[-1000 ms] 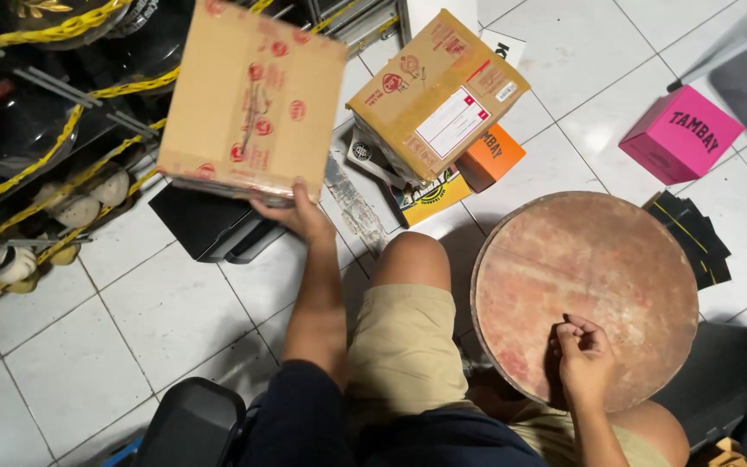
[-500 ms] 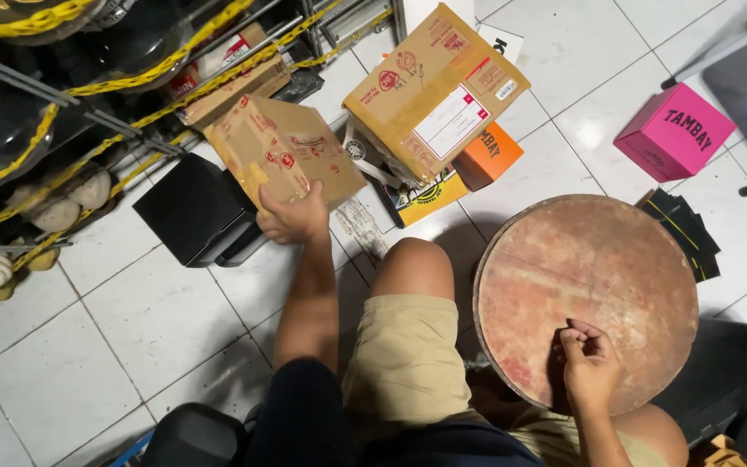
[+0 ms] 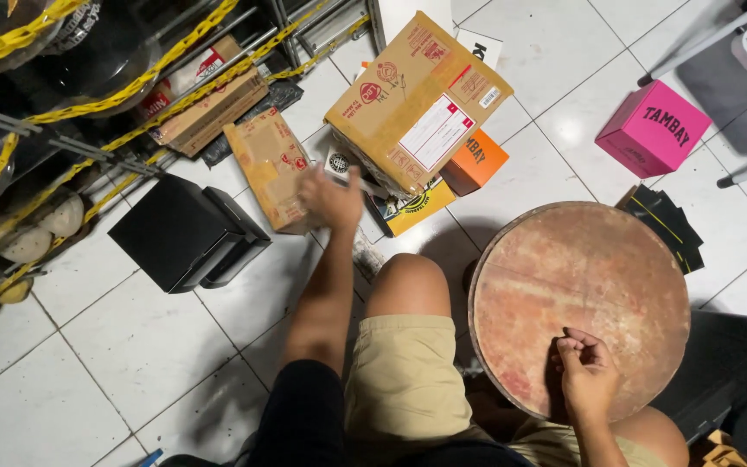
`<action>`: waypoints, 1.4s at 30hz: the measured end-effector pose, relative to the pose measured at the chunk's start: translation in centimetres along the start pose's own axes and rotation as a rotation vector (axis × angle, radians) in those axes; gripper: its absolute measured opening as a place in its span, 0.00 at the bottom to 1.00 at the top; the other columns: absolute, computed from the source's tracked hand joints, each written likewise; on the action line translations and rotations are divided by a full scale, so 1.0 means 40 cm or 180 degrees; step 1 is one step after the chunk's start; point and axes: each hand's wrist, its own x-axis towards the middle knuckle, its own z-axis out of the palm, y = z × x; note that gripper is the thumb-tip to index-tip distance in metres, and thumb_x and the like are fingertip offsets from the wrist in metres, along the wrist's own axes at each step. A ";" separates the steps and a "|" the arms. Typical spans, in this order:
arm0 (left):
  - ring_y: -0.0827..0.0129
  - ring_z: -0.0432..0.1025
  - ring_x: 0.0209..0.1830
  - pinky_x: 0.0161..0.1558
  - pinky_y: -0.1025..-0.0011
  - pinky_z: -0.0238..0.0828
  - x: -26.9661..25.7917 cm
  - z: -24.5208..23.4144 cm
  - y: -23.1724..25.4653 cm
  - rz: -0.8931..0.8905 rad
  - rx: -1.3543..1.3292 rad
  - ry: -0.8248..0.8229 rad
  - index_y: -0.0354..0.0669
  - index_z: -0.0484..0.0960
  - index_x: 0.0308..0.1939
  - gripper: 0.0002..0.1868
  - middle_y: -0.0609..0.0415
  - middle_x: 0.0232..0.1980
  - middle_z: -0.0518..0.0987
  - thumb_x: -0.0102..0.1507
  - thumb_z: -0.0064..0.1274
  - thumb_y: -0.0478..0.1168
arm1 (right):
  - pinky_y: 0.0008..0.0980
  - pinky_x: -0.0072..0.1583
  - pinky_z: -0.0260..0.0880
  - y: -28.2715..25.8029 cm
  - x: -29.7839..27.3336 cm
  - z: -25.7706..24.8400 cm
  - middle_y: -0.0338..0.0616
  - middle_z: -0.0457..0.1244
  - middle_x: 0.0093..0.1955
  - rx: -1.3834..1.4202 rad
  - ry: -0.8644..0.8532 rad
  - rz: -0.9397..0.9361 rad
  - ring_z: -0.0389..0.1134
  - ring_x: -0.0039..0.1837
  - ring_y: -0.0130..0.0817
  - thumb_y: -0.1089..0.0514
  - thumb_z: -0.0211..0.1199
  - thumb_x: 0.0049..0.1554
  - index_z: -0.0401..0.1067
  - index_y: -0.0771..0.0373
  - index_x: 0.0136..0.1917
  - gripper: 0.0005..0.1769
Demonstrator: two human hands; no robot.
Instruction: The person sorts through various caps and boxes, then assembles a flat cardboard box by folding it into shape and placing a cap inside before closing it.
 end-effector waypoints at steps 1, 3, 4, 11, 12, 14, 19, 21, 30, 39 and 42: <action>0.33 0.56 0.71 0.65 0.29 0.53 -0.022 0.014 0.040 0.0341 -0.0615 -0.0319 0.36 0.67 0.69 0.42 0.34 0.68 0.69 0.61 0.57 0.61 | 0.24 0.46 0.64 0.002 -0.002 -0.001 0.44 0.63 0.46 -0.0018 0.0004 0.0000 0.62 0.42 0.29 0.68 0.59 0.64 0.70 0.71 0.62 0.13; 0.36 0.57 0.73 0.67 0.37 0.56 -0.059 0.015 0.112 -0.0431 -0.1649 -0.1107 0.33 0.60 0.72 0.47 0.31 0.71 0.64 0.60 0.54 0.61 | 0.25 0.46 0.65 0.006 -0.005 -0.006 0.45 0.64 0.46 0.0005 -0.0009 0.0001 0.63 0.42 0.29 0.68 0.59 0.64 0.70 0.71 0.62 0.13; 0.39 0.58 0.74 0.69 0.45 0.60 -0.068 0.014 0.158 -0.1191 -0.2679 -0.1877 0.30 0.52 0.75 0.51 0.28 0.74 0.59 0.58 0.51 0.60 | 0.25 0.47 0.66 0.006 0.002 -0.002 0.45 0.64 0.46 0.0055 -0.0023 -0.0022 0.63 0.43 0.30 0.68 0.59 0.64 0.70 0.72 0.62 0.13; 0.54 0.67 0.53 0.57 0.59 0.59 -0.033 0.159 0.144 -0.2103 -0.3171 -0.2885 0.37 0.68 0.70 0.49 0.37 0.61 0.71 0.52 0.54 0.64 | 0.27 0.49 0.65 0.024 0.007 -0.006 0.50 0.64 0.45 0.0087 0.0025 -0.0017 0.63 0.43 0.34 0.70 0.58 0.62 0.70 0.74 0.63 0.15; 0.56 0.71 0.51 0.49 0.62 0.64 -0.036 0.181 0.136 -0.2175 -0.3487 -0.2637 0.40 0.63 0.68 0.44 0.40 0.59 0.73 0.54 0.58 0.57 | 0.28 0.49 0.65 0.022 0.006 -0.006 0.50 0.64 0.45 0.0071 0.0032 0.0026 0.64 0.43 0.34 0.70 0.58 0.62 0.71 0.75 0.62 0.15; 0.59 0.75 0.50 0.41 0.64 0.69 -0.041 0.202 0.132 -0.2239 -0.3799 -0.2393 0.44 0.59 0.65 0.40 0.42 0.57 0.75 0.56 0.62 0.50 | 0.29 0.49 0.66 0.020 0.007 -0.005 0.50 0.64 0.45 0.0055 0.0052 0.0065 0.64 0.43 0.35 0.70 0.58 0.63 0.71 0.75 0.62 0.15; 0.49 0.73 0.59 0.49 0.60 0.77 -0.061 0.147 0.135 -0.2006 -0.3750 -0.2124 0.51 0.30 0.79 0.64 0.30 0.72 0.61 0.52 0.64 0.45 | 0.27 0.50 0.66 0.028 0.007 -0.007 0.49 0.64 0.45 0.0067 0.0047 0.0056 0.63 0.44 0.33 0.70 0.60 0.61 0.71 0.75 0.63 0.16; 0.47 0.68 0.63 0.57 0.47 0.64 -0.050 0.160 0.117 -0.2016 -0.3633 -0.2228 0.52 0.29 0.79 0.66 0.30 0.71 0.61 0.50 0.63 0.47 | 0.27 0.49 0.65 0.016 0.003 -0.002 0.49 0.64 0.44 0.0103 0.0047 0.0087 0.63 0.43 0.32 0.71 0.60 0.61 0.70 0.75 0.63 0.16; 0.46 0.70 0.62 0.58 0.60 0.73 -0.074 0.160 0.131 -0.1351 -0.3383 -0.1548 0.30 0.44 0.74 0.53 0.27 0.67 0.63 0.56 0.60 0.49 | 0.26 0.45 0.64 0.003 0.005 0.005 0.48 0.63 0.43 -0.0001 0.0128 0.0097 0.61 0.41 0.31 0.71 0.61 0.61 0.71 0.74 0.61 0.15; 0.63 0.76 0.44 0.47 0.72 0.76 -0.032 0.188 0.129 -0.0911 -0.2814 -0.1103 0.31 0.66 0.54 0.24 0.42 0.49 0.77 0.67 0.52 0.50 | 0.24 0.47 0.66 -0.018 -0.006 0.009 0.45 0.64 0.42 -0.0046 0.0099 0.0067 0.61 0.41 0.28 0.71 0.62 0.60 0.72 0.73 0.61 0.16; 0.63 0.75 0.47 0.51 0.70 0.75 -0.011 0.193 0.118 -0.0882 -0.2799 -0.1124 0.31 0.70 0.54 0.22 0.43 0.50 0.77 0.70 0.46 0.50 | 0.24 0.47 0.65 -0.021 -0.005 0.011 0.46 0.64 0.43 -0.0036 0.0093 0.0066 0.62 0.42 0.28 0.71 0.62 0.60 0.72 0.73 0.61 0.16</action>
